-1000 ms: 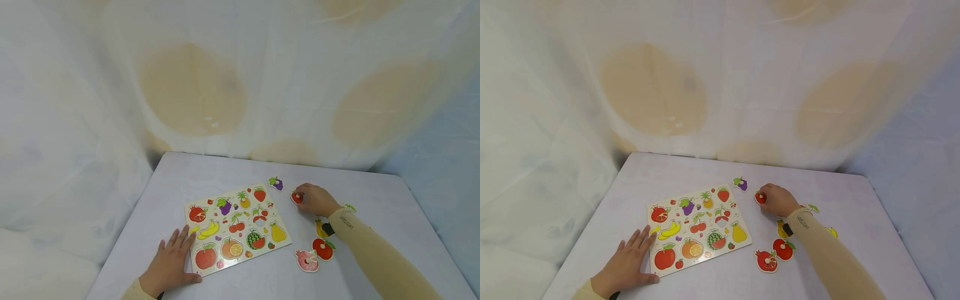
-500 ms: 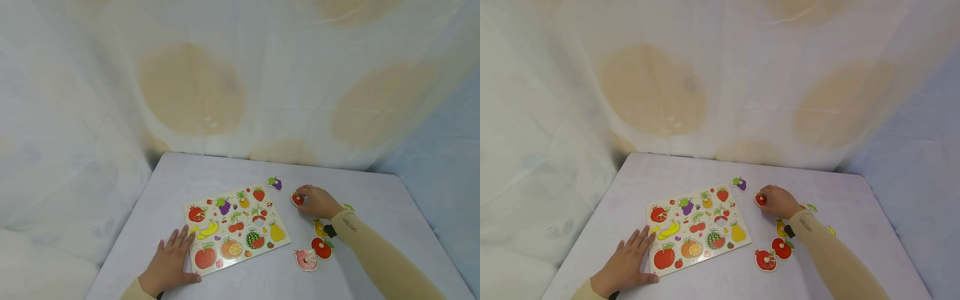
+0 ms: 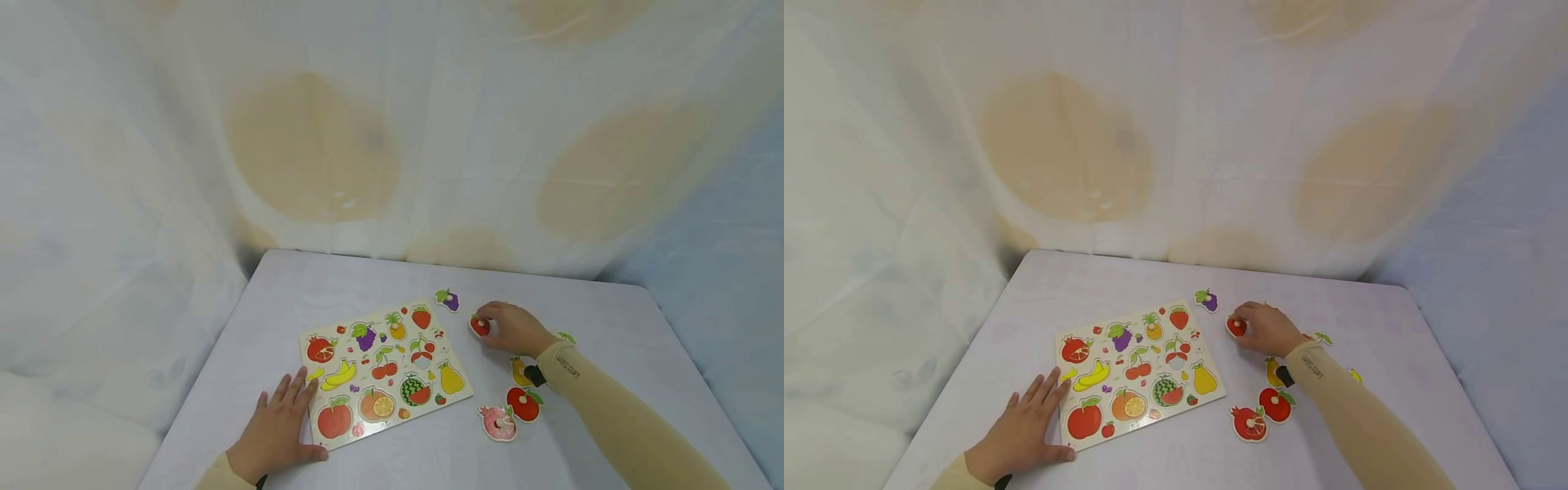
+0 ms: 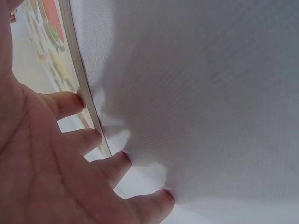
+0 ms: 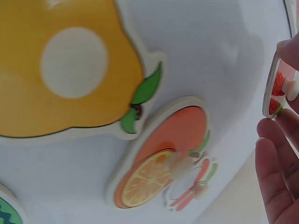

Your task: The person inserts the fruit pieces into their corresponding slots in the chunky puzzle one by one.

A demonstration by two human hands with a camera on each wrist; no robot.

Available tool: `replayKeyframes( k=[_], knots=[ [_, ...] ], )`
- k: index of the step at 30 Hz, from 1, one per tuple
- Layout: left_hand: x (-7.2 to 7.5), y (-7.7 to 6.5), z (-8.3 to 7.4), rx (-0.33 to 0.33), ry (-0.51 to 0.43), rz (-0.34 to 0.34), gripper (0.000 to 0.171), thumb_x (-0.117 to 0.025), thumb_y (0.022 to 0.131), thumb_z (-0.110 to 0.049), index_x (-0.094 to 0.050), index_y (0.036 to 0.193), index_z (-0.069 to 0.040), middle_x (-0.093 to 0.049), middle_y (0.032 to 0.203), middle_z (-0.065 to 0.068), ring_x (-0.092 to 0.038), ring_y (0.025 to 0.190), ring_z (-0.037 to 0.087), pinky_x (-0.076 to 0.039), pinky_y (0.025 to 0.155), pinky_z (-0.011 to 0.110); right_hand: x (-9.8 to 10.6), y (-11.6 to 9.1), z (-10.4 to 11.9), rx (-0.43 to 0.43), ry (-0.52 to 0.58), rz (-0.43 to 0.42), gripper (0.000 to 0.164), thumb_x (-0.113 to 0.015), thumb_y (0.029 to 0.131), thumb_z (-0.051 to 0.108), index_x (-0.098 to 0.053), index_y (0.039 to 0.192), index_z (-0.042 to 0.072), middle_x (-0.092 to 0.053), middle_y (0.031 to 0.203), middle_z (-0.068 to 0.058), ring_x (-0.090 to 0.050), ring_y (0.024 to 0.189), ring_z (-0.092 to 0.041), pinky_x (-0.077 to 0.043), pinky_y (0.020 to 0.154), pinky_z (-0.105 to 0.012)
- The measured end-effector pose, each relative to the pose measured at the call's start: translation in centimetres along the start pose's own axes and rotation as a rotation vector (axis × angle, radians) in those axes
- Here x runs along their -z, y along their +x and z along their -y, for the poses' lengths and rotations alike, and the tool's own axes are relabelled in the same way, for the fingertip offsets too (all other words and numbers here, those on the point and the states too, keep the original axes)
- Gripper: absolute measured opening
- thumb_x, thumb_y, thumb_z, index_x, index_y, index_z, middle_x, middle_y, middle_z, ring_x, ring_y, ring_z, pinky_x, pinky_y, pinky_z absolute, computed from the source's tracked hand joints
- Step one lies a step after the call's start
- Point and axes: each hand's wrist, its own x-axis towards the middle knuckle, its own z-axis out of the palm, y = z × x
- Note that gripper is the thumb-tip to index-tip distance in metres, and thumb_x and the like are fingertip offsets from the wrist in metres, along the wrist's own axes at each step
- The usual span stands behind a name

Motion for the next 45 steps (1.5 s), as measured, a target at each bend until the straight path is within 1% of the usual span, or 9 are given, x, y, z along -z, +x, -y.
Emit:
replayKeyframes(
  k=[5,9,17,25,33,39,42,45],
  knots=[
    [-0.1,0.0,0.1,0.005,-0.003,-0.003,0.123,-0.081,0.055,-0.075,-0.043,0.151,-0.009,-0.025,0.161,0.017,-0.023,0.144,0.047,-0.019,0.101,0.079,0.4,0.5,0.7,0.017,0.009,-0.002,0.041,-0.085,0.078,0.022,-0.072,0.116,0.012,-0.065,0.124,-0.006,-0.062,0.110,-0.027,-0.050,0.097,-0.048],
    [-0.1,0.0,0.1,0.002,0.003,-0.002,0.124,-0.080,0.055,-0.076,-0.042,0.152,-0.009,-0.024,0.162,0.015,-0.024,0.143,0.047,-0.020,0.101,0.079,0.4,0.9,1.3,0.014,0.006,0.016,0.041,-0.086,0.077,0.022,-0.072,0.115,0.013,-0.065,0.123,-0.005,-0.062,0.111,-0.026,-0.050,0.097,-0.046],
    [0.1,-0.1,0.1,0.001,0.008,-0.001,0.124,-0.080,0.055,-0.076,-0.042,0.152,-0.010,-0.026,0.161,0.014,-0.025,0.143,0.048,-0.021,0.100,0.080,-0.1,2.0,2.4,0.049,0.012,0.005,0.041,-0.086,0.077,0.026,-0.073,0.115,0.016,-0.066,0.120,-0.002,-0.063,0.106,-0.023,-0.052,0.094,-0.045],
    [0.1,-0.2,0.0,-0.006,0.012,-0.014,0.122,-0.080,0.055,-0.076,-0.043,0.151,-0.010,-0.028,0.160,0.015,-0.026,0.142,0.047,-0.022,0.099,0.080,-0.2,3.0,4.1,0.018,0.005,0.033,0.041,-0.086,0.078,0.027,-0.072,0.115,0.018,-0.065,0.123,-0.002,-0.062,0.104,-0.021,-0.054,0.092,-0.040],
    [0.4,-0.3,-0.2,-0.005,0.006,-0.014,0.122,-0.082,0.055,-0.074,-0.043,0.151,-0.009,-0.029,0.160,0.015,-0.026,0.142,0.048,-0.022,0.100,0.080,-0.3,3.9,5.7,0.076,0.014,0.040,0.039,-0.085,0.079,0.026,-0.072,0.115,0.016,-0.066,0.121,-0.002,-0.061,0.105,-0.022,-0.052,0.095,-0.041],
    [0.3,-0.2,-0.3,0.001,0.001,-0.015,0.122,-0.082,0.055,-0.073,-0.043,0.151,-0.010,-0.029,0.160,0.014,-0.026,0.143,0.047,-0.022,0.100,0.080,-1.1,5.0,6.3,0.124,-0.005,0.021,0.039,-0.085,0.080,0.027,-0.072,0.115,0.017,-0.066,0.113,0.003,-0.059,0.093,-0.016,-0.053,0.091,-0.034],
    [0.3,-0.2,-0.3,0.000,-0.002,-0.018,0.121,-0.083,0.054,-0.073,-0.044,0.150,-0.010,-0.029,0.160,0.014,-0.026,0.142,0.047,-0.021,0.100,0.080,-1.4,5.5,6.5,0.129,-0.009,0.019,0.039,-0.086,0.079,0.027,-0.073,0.114,0.016,-0.066,0.114,0.002,-0.060,0.095,-0.015,-0.053,0.092,-0.034],
    [0.3,-0.2,-0.3,0.001,-0.006,-0.017,0.122,-0.083,0.054,-0.073,-0.043,0.151,-0.010,-0.029,0.160,0.014,-0.026,0.143,0.047,-0.020,0.100,0.080,-1.6,6.0,6.9,0.111,-0.003,0.023,0.039,-0.086,0.079,0.027,-0.072,0.114,0.016,-0.066,0.116,0.000,-0.061,0.097,-0.017,-0.052,0.093,-0.036]
  ],
)
